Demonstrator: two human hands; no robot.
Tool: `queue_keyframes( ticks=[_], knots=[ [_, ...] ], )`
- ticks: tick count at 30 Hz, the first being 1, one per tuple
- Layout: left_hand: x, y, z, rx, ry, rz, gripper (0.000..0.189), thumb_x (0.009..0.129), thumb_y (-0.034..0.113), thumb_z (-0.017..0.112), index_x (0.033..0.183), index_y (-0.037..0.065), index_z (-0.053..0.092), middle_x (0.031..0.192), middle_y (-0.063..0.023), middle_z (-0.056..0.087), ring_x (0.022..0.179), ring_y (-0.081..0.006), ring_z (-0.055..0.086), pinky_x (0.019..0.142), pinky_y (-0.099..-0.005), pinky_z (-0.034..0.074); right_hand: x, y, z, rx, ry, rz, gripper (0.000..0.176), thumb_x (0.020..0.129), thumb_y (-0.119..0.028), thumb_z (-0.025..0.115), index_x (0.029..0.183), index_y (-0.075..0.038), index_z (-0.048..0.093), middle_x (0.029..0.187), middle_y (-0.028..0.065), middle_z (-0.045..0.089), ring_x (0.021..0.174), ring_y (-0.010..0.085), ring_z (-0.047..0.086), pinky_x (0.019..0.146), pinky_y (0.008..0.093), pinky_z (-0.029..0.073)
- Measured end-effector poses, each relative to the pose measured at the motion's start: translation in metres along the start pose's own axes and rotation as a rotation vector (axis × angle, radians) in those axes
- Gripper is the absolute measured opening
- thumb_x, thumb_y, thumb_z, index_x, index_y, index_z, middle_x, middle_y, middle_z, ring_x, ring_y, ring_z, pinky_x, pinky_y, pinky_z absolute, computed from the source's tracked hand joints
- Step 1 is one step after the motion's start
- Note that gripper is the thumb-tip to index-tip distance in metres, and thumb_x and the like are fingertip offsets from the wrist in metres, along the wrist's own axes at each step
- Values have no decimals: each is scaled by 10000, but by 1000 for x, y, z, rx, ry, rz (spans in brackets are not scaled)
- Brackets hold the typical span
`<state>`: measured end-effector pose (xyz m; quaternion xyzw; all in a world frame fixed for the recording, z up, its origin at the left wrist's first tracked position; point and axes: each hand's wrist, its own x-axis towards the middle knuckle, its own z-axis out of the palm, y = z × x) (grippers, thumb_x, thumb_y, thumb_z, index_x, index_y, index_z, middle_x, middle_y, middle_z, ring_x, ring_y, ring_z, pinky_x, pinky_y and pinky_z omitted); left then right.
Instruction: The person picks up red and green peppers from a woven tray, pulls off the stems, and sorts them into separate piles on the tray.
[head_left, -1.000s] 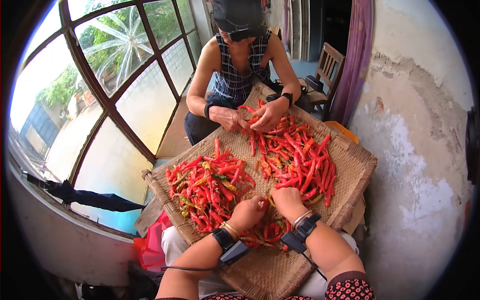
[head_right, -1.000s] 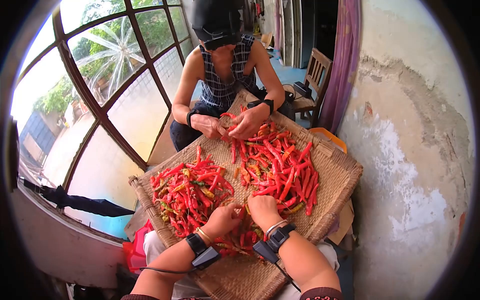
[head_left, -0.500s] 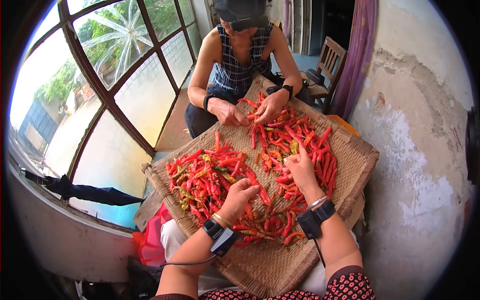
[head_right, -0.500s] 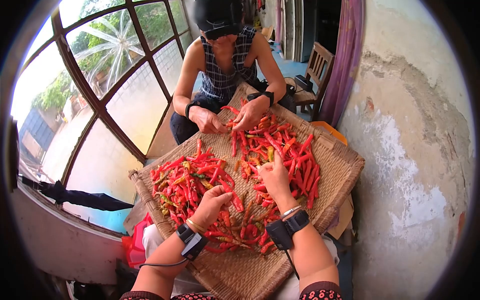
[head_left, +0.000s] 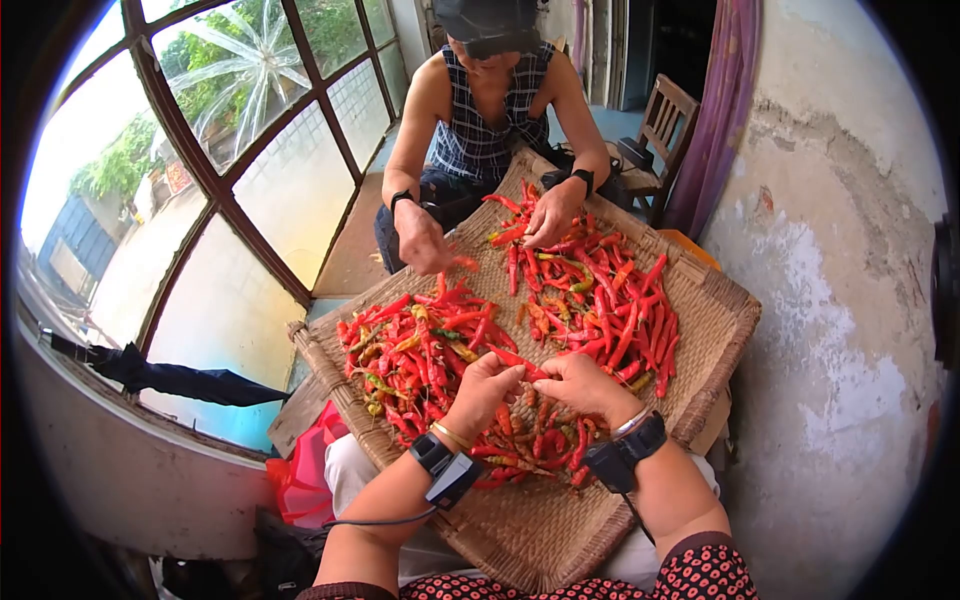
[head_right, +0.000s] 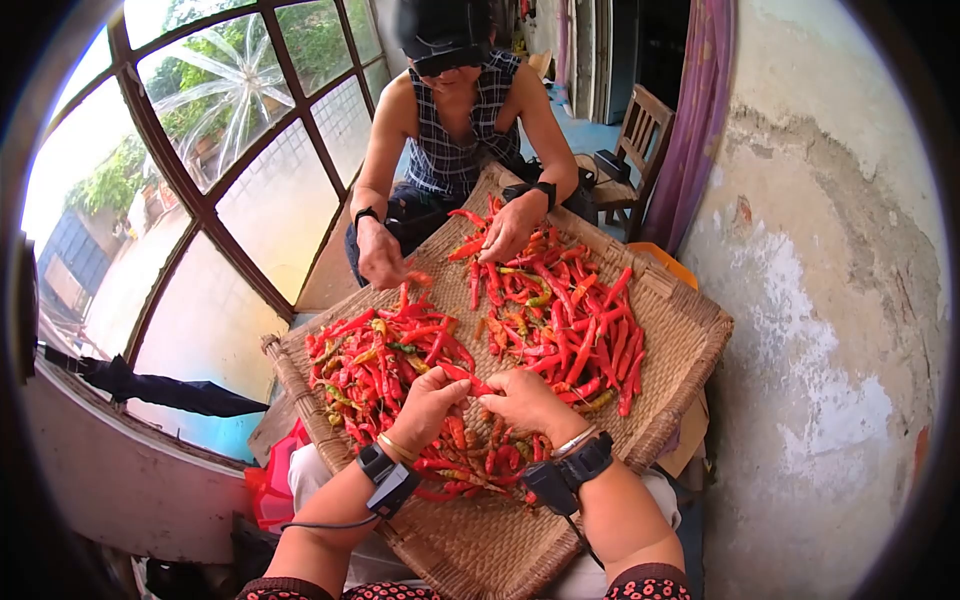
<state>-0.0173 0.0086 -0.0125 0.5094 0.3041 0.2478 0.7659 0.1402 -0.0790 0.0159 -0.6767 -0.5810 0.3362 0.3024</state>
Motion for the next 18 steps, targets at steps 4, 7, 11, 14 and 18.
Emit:
queue_keyframes(
  ticks=[4, 7, 11, 14, 18],
  knots=[
    [2, -17, 0, 292, -106, 208, 103, 835, 143, 594, 859, 43, 582, 754, 2, 611, 630, -92, 566, 561, -224, 455, -2, 8, -22, 304, 135, 79, 173, 809, -177, 567, 797, -11, 614, 598, 52, 568, 529, 120, 535, 503, 283, 422],
    [-10, -7, 12, 986, -322, 399, 191, 763, 174, 658, 890, 47, 592, 792, -58, 608, 696, -178, 582, 639, -294, 475, -2, 11, -35, 748, 480, -6, 452, 864, -173, 518, 1267, -13, 388, 682, 45, 580, 517, 68, 526, 462, 185, 403],
    [-16, -18, 26, 1238, -624, 614, 295, 700, 238, 678, 938, 85, 596, 883, -70, 577, 886, -236, 532, 778, -345, 436, -11, -11, -34, 827, 665, 43, 535, 884, -135, 475, 1343, -10, 232, 718, 68, 592, 530, 73, 541, 468, 190, 419],
    [-20, -24, 34, 1341, -735, 690, 410, 668, 284, 688, 1021, 109, 577, 997, -72, 545, 993, -254, 480, 848, -366, 397, -14, -16, -25, 690, 483, -7, 435, 868, -95, 493, 1266, 21, 362, 733, 64, 581, 541, 69, 533, 483, 194, 430],
    [-27, -36, 40, 1493, -762, 749, 642, 610, 379, 704, 1169, 132, 505, 1127, -75, 488, 1034, -268, 445, 907, -408, 358, -12, -10, -19, 684, 392, 4, 270, 856, -71, 512, 1100, 43, 524, 727, 44, 565, 541, 52, 510, 498, 198, 443]
  ],
)
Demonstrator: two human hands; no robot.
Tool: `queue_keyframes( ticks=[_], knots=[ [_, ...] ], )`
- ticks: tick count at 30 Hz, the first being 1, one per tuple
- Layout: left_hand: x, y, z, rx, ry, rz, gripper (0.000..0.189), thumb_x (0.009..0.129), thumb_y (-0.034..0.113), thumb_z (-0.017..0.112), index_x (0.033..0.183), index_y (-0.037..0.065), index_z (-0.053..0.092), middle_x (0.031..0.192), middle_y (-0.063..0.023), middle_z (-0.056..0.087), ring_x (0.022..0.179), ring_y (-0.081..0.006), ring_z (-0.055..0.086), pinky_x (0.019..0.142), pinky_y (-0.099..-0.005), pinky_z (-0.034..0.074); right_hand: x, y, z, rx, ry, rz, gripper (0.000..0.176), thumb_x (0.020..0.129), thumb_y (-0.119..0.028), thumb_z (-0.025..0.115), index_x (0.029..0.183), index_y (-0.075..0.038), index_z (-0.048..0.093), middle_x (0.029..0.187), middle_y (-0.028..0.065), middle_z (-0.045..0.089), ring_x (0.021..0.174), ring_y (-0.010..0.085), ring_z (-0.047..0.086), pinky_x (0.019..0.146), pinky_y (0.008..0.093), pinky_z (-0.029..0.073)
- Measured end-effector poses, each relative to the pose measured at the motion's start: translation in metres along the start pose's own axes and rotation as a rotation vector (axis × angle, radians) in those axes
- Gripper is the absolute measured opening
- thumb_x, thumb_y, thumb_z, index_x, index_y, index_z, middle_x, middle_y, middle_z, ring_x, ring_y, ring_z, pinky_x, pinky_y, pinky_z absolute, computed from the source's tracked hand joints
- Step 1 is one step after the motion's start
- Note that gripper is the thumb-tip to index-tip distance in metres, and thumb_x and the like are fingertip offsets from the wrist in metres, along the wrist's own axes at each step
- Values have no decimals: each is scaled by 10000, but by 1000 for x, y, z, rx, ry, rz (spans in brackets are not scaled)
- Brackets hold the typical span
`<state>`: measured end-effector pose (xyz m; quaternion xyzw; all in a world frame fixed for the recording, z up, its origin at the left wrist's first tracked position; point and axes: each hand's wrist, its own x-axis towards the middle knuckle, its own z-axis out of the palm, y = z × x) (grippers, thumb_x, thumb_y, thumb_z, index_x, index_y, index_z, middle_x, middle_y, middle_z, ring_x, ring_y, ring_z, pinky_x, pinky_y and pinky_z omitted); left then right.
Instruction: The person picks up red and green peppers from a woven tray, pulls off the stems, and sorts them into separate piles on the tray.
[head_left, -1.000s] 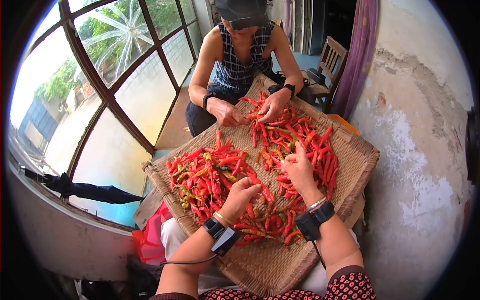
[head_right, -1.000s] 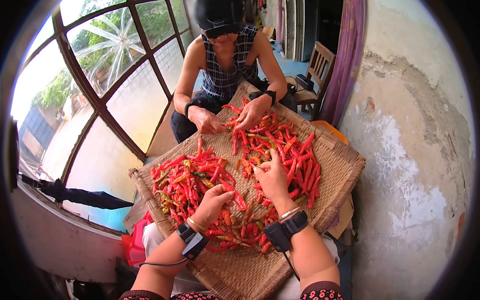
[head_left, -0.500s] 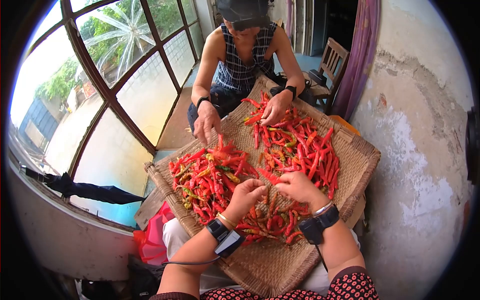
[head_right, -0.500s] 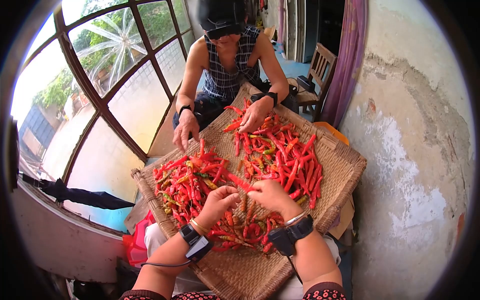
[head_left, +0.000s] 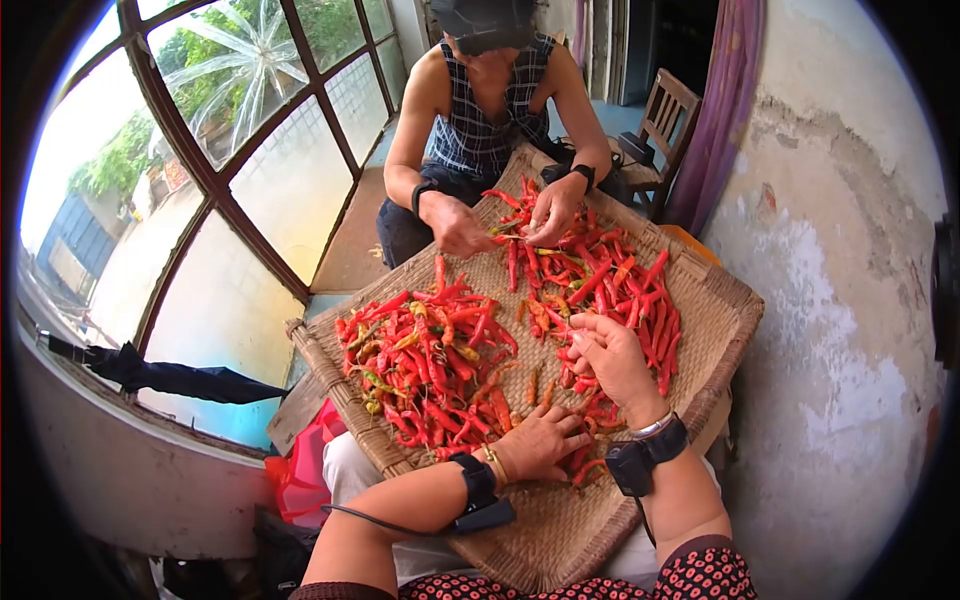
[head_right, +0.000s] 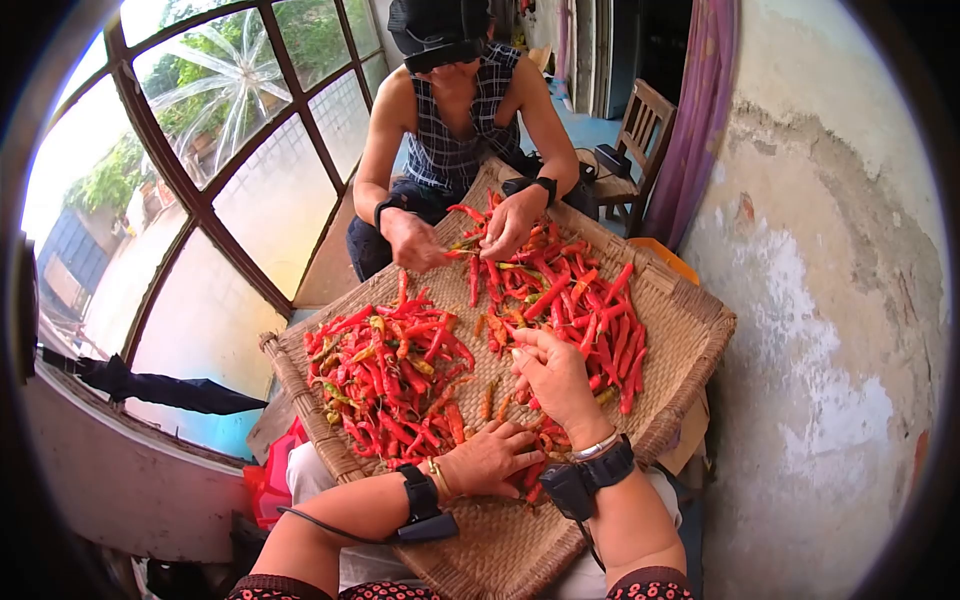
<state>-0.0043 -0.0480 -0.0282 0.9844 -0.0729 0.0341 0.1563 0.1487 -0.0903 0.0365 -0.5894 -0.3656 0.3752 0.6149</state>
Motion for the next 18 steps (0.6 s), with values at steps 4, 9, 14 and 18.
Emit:
queue_keyframes(
  ticks=[4, 9, 14, 18],
  knots=[
    [4, 6, 9, 187, 12, -21, 673, 599, 384, 707, 1186, 136, 492, 1133, -70, 491, 1030, -267, 443, 939, -437, 333, -1, 0, 2, -32, -43, 48, 253, 849, -71, 523, 1074, 42, 536, 711, 37, 566, 546, 56, 518, 498, 205, 446],
    [11, -5, 10, 65, -63, -80, 562, 638, 276, 686, 1153, 135, 509, 1054, -88, 536, 901, -253, 523, 826, -398, 423, -5, -1, 2, -164, -35, -24, 224, 812, -89, 569, 1008, 18, 581, 647, 41, 575, 562, 71, 542, 511, 232, 450],
    [8, -16, 3, -356, 389, -157, 330, 706, 85, 609, 1031, 72, 549, 683, -100, 586, 590, -254, 589, 549, -365, 477, -6, 4, -5, -512, -109, -170, 239, 769, -139, 602, 974, -16, 597, 693, 127, 597, 596, 225, 586, 579, 321, 467],
    [6, -22, -9, -741, 359, -385, 233, 781, 72, 586, 1012, 56, 566, 675, -19, 580, 574, -82, 565, 509, -258, 457, -11, 4, -6, -827, -217, -355, 238, 759, -197, 589, 928, -31, 600, 794, 171, 600, 742, 333, 584, 669, 396, 457]
  ],
)
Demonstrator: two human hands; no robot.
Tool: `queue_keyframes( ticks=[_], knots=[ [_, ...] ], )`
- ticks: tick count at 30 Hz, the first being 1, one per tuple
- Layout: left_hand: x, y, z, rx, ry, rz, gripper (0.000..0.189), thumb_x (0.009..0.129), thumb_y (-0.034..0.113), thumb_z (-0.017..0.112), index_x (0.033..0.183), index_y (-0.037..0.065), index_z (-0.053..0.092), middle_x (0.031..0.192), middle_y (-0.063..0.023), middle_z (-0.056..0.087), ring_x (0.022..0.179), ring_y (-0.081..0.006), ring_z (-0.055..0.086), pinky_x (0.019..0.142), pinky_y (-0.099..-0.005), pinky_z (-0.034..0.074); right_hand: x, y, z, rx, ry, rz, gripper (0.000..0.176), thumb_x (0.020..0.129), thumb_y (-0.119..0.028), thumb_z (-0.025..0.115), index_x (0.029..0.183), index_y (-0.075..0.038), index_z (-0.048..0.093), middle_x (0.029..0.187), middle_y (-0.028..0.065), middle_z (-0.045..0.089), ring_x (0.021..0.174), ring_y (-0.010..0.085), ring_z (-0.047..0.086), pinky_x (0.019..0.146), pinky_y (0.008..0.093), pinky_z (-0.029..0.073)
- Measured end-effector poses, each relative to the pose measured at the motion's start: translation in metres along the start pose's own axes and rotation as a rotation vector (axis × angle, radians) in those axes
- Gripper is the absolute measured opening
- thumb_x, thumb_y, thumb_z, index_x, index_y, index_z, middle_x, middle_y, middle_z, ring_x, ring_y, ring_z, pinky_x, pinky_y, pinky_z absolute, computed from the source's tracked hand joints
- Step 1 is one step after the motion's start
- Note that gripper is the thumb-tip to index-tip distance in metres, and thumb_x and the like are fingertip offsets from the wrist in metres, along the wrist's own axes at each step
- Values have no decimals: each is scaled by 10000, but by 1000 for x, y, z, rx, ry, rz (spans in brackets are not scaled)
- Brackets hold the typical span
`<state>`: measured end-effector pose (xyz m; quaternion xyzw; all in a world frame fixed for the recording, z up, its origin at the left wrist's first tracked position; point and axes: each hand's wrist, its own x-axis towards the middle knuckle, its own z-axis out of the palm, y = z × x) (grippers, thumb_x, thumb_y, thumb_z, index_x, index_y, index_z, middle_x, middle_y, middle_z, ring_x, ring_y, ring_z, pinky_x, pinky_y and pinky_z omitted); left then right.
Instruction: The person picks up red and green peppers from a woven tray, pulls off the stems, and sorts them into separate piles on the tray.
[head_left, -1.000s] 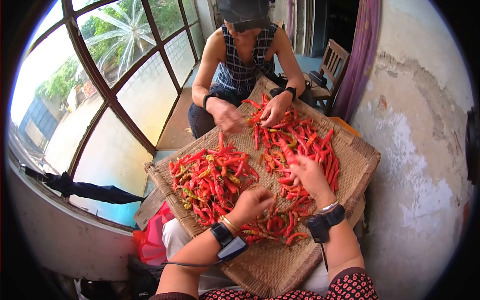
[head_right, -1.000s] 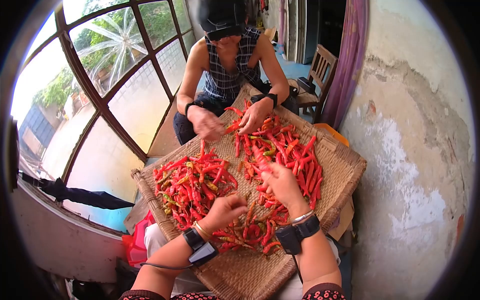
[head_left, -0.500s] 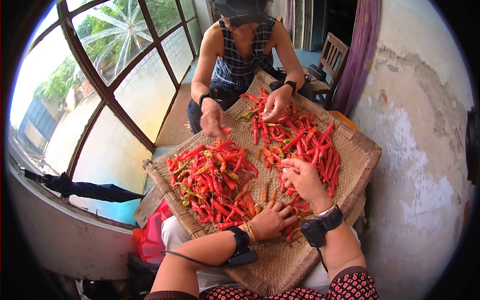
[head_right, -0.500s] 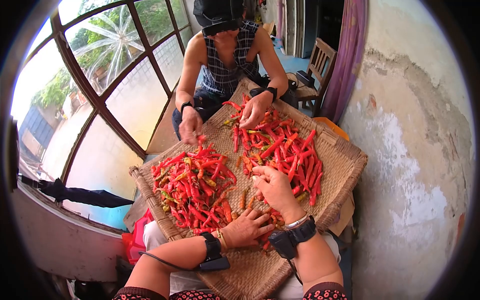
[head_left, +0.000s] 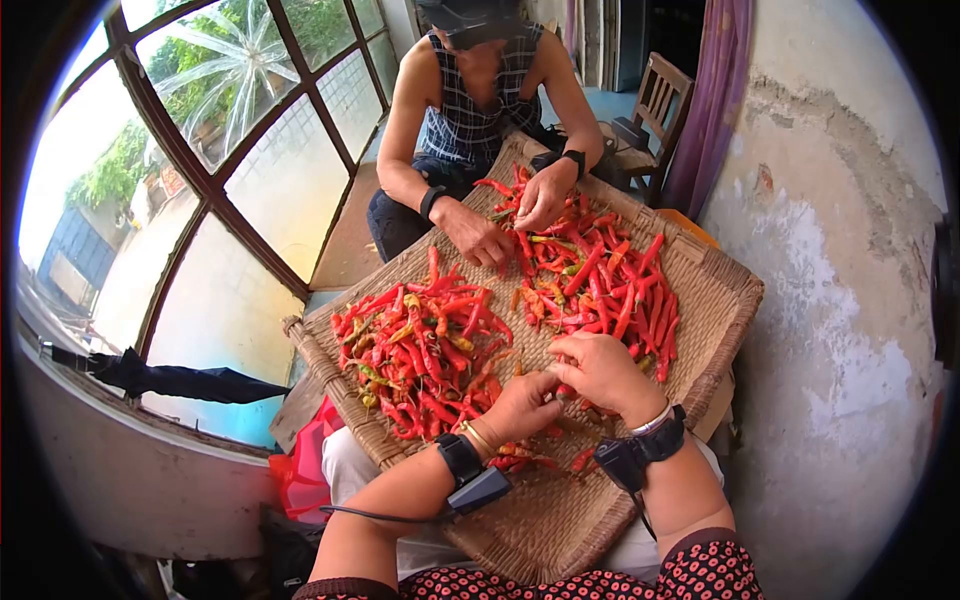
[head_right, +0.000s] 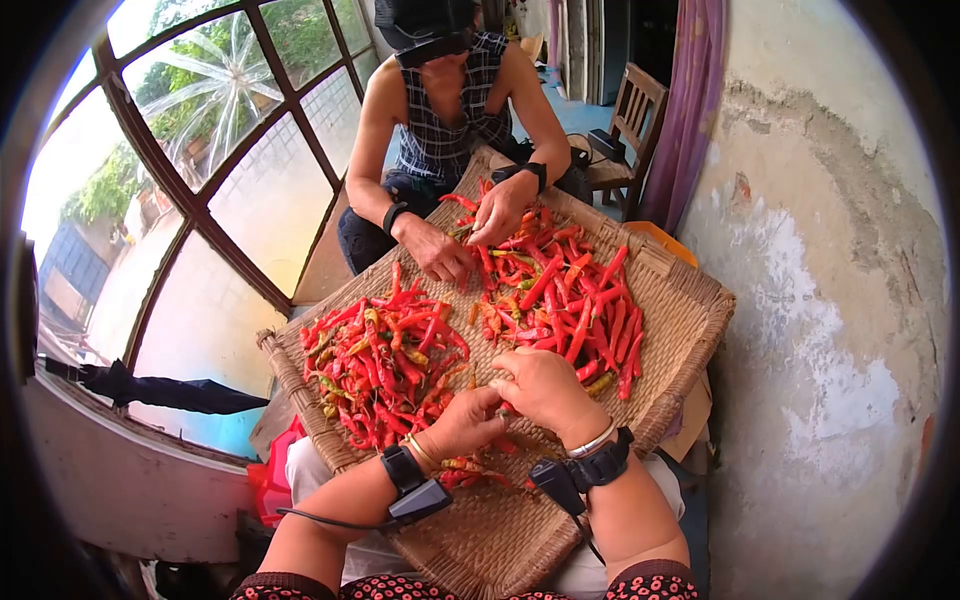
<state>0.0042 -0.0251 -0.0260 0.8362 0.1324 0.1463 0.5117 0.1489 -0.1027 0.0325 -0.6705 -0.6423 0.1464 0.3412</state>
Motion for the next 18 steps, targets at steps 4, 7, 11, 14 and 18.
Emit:
queue_keyframes(
  ticks=[4, 7, 11, 14, 18],
  knots=[
    [-1, -2, -4, -453, 5, -142, 188, 842, 74, 542, 1028, 54, 564, 829, 49, 569, 726, -29, 522, 622, -208, 446, 0, -1, 0, 18, -161, -40, 242, 777, -226, 561, 920, -34, 597, 821, 171, 595, 790, 326, 580, 691, 410, 447],
    [0, -9, 0, -625, 49, -47, 202, 846, 62, 539, 1047, 42, 552, 942, 40, 552, 850, -26, 487, 740, -203, 420, 3, -4, -3, 137, -182, 17, 255, 790, -184, 540, 966, -1, 570, 857, 163, 601, 802, 302, 592, 692, 347, 457],
    [-1, -9, -6, -873, 42, -118, 189, 866, 91, 545, 1049, 50, 529, 955, 13, 560, 869, -55, 520, 760, -210, 430, 2, -18, -13, 269, -202, 93, 257, 762, -161, 565, 970, -9, 574, 853, 174, 600, 801, 310, 592, 684, 355, 456],
    [-3, -3, -14, -849, 75, -207, 166, 871, 112, 545, 1030, 67, 529, 864, 9, 584, 752, -60, 559, 668, -210, 457, 4, -18, -16, 224, -198, 64, 266, 724, -128, 576, 966, -19, 570, 832, 177, 596, 780, 335, 581, 667, 374, 449],
    [-3, -4, -18, -912, 33, -210, 156, 872, 116, 545, 1020, 69, 532, 837, 7, 583, 730, -57, 554, 640, -201, 453, 5, -11, -15, 86, -214, 12, 237, 684, -73, 565, 909, -11, 605, 786, 176, 596, 737, 325, 587, 640, 367, 453]
  ],
)
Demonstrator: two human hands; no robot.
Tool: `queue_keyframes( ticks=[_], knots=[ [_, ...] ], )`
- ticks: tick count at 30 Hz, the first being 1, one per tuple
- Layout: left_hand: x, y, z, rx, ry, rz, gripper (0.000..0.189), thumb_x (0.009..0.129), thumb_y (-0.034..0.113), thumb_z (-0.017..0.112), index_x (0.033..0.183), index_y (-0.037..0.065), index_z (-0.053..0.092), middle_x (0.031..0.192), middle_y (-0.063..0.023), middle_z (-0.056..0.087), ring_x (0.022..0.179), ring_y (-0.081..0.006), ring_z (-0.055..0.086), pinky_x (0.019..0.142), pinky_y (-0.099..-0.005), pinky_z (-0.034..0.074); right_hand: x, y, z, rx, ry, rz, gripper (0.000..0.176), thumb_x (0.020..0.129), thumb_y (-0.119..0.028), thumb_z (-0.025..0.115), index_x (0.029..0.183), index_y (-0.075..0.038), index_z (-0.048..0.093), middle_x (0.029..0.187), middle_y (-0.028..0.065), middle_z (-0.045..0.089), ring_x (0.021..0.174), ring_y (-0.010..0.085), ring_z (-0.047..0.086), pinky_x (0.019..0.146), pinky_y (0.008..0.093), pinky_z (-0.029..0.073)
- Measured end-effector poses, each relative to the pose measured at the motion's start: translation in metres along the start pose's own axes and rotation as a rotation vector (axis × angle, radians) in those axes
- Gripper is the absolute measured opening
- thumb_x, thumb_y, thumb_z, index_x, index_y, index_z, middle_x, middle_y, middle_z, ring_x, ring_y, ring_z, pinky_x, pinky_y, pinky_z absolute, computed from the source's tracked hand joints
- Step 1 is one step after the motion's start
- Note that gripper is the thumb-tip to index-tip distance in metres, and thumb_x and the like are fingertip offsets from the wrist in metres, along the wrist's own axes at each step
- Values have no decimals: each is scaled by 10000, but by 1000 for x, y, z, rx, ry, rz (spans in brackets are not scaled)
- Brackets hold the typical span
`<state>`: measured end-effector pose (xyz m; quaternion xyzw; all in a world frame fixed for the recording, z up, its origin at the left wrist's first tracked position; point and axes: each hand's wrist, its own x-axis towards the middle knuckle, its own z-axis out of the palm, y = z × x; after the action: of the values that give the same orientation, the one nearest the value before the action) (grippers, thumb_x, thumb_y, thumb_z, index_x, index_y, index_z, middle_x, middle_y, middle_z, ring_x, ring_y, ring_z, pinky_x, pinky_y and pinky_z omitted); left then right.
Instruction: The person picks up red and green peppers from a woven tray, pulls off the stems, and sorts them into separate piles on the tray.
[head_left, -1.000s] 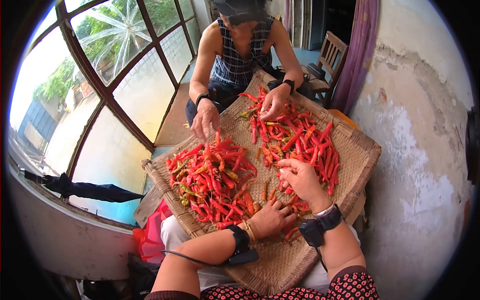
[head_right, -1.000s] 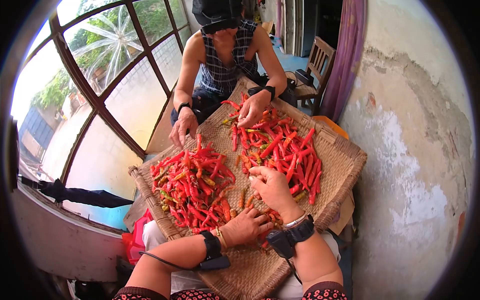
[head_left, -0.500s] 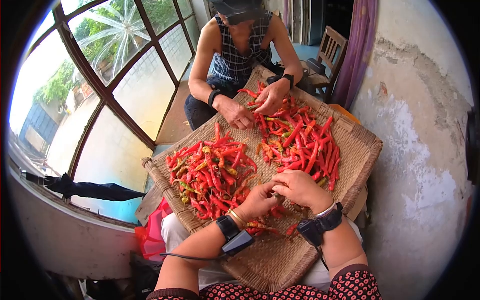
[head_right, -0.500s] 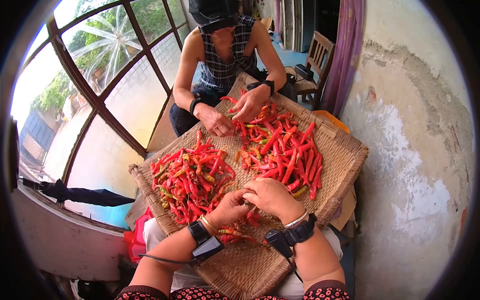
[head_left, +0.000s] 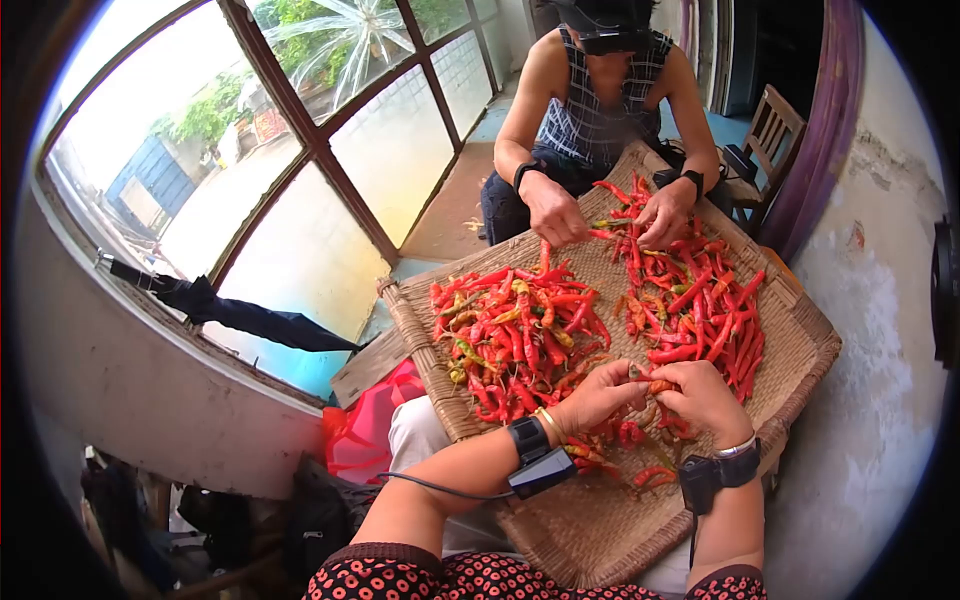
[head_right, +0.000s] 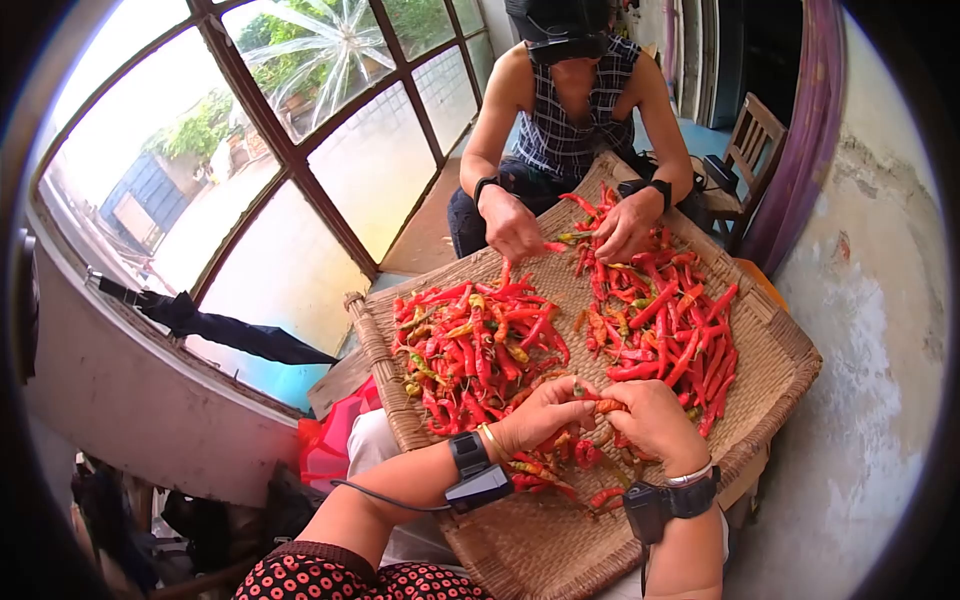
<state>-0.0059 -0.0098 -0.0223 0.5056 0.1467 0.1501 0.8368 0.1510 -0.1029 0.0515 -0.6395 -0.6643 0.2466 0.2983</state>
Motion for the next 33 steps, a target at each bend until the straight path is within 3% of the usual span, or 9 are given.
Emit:
queue_keyframes(
  ticks=[7, 10, 12, 17, 19, 21, 25, 27, 33],
  knots=[
    [3, -1, 4, 55, 172, -90, 187, 912, 251, 480, 873, 74, 525, 707, -3, 583, 610, -58, 522, 532, -200, 417, -5, 1, -21, 191, -60, 171, 218, 712, 4, 534, 911, 6, 623, 705, 96, 616, 656, 189, 602, 618, 275, 465],
    [3, -4, -2, 171, 115, -171, 210, 907, 261, 491, 840, 67, 536, 664, 3, 573, 574, -58, 509, 523, -198, 409, 1, 12, -24, 562, 273, 387, 246, 744, -13, 554, 984, 22, 596, 705, 98, 610, 673, 168, 608, 627, 265, 472],
    [1, 1, 4, 274, 44, -227, 229, 905, 263, 495, 821, 58, 554, 640, 8, 563, 546, -56, 493, 511, -198, 396, 14, 29, -14, -479, 999, -60, 272, 767, -36, 573, 1033, 25, 570, 706, 101, 601, 665, 142, 602, 615, 255, 476],
    [-2, 5, 11, 302, 4, -97, 230, 900, 247, 499, 824, 39, 558, 658, 30, 535, 567, -39, 467, 512, -196, 384, 8, 0, 1, 456, 265, 329, 185, 754, -110, 625, 894, 11, 628, 643, 102, 589, 626, 192, 598, 597, 290, 466],
    [-2, 6, 7, 494, -16, -55, 225, 903, 215, 490, 893, 7, 575, 707, 32, 543, 653, -35, 487, 580, -202, 418, 7, 9, 13, 252, 184, 126, 199, 733, -178, 645, 820, 0, 635, 640, 122, 593, 610, 211, 594, 590, 309, 460],
    [-1, -7, 2, 436, -18, 23, 221, 889, 210, 514, 892, 1, 587, 646, 9, 541, 615, -48, 503, 542, -232, 431, 7, 14, 19, 204, -2, 141, 182, 735, -169, 649, 809, -5, 620, 613, 68, 574, 554, 90, 525, 510, 269, 413],
    [-5, -6, 2, 710, 7, 101, 233, 863, 223, 558, 897, -6, 584, 639, -53, 558, 595, -84, 513, 546, -288, 437, 10, 17, 21, 119, 17, 169, 177, 732, -169, 652, 787, -6, 611, 576, 62, 548, 547, 90, 517, 505, 264, 405],
    [-4, 7, 7, 940, 118, 32, 238, 820, 260, 590, 824, 25, 623, 651, -146, 590, 564, -215, 578, 548, -334, 457, 8, 21, 13, 104, 50, 165, 235, 702, -230, 655, 773, -11, 608, 638, 130, 576, 567, 212, 564, 549, 313, 442],
    [-5, 11, -14, 1525, 205, 123, 167, 733, 212, 625, 756, 47, 614, 652, -131, 580, 630, -302, 580, 580, -383, 459, 15, 28, -6, 505, 748, 221, 272, 735, -159, 646, 964, -29, 577, 630, 115, 578, 605, 144, 577, 588, 293, 462]
  ],
)
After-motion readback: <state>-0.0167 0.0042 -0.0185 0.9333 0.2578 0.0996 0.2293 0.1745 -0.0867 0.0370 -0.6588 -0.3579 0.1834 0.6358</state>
